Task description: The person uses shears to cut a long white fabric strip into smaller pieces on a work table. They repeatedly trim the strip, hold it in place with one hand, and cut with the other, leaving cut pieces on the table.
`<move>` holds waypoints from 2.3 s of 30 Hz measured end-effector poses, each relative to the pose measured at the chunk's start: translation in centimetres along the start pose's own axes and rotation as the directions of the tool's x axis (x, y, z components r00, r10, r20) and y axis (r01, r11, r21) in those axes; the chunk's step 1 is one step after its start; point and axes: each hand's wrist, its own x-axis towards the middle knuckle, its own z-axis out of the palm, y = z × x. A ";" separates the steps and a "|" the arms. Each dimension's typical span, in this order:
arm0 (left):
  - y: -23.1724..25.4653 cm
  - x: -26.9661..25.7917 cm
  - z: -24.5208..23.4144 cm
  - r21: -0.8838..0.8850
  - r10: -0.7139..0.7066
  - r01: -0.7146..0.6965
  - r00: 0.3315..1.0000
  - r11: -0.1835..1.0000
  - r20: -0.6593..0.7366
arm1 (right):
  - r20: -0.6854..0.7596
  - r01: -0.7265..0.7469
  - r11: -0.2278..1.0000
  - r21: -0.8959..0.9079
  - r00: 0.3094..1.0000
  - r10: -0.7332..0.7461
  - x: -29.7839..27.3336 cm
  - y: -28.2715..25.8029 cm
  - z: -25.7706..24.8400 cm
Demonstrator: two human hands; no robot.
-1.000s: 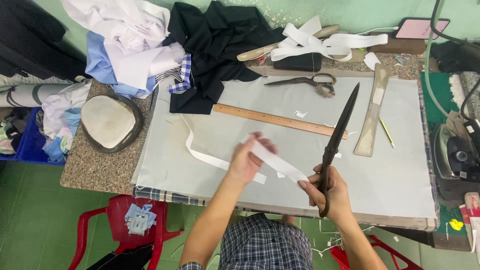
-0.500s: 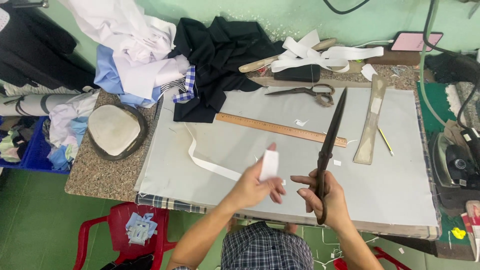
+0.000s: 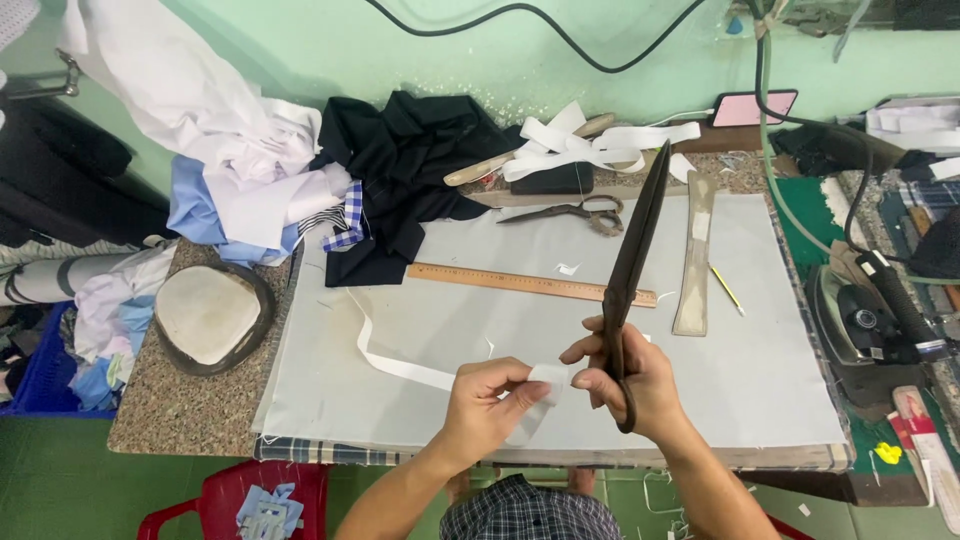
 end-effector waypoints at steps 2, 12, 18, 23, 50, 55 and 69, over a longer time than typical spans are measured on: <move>0.1 -0.1 0.1 -0.064 0.006 -0.009 0.999 0.998 -0.053 | 0.073 0.088 0.996 0.032 0.993 -0.090 0.1 1.5 0.2; 3.1 3.5 0.7 0.034 0.178 -0.177 0.917 0.984 -0.356 | 0.480 0.063 0.996 0.070 0.873 -0.089 -2.0 -0.3 3.6; 1.3 5.0 1.6 -0.467 -0.049 -0.189 0.891 0.864 -0.451 | 0.493 -0.071 0.994 0.079 0.870 0.023 -3.6 1.0 4.0; -0.6 5.6 1.4 -0.447 -0.124 -0.151 0.840 0.882 -0.529 | 0.408 -0.188 0.982 0.003 0.897 0.170 -5.1 2.9 4.4; -3.4 5.5 1.3 -0.405 -0.193 -0.087 0.775 0.910 -0.601 | 0.233 -0.163 0.935 -0.314 0.942 0.242 -6.6 4.9 4.5; -3.1 5.4 1.4 -0.386 -0.157 -0.111 0.785 0.916 -0.599 | 0.221 -0.207 0.916 -0.343 0.930 0.293 -6.8 5.8 4.4; -3.7 4.6 1.2 -0.420 -0.217 -0.069 0.773 0.905 -0.596 | 0.227 -0.129 0.916 -0.381 0.947 0.228 -7.3 5.7 4.6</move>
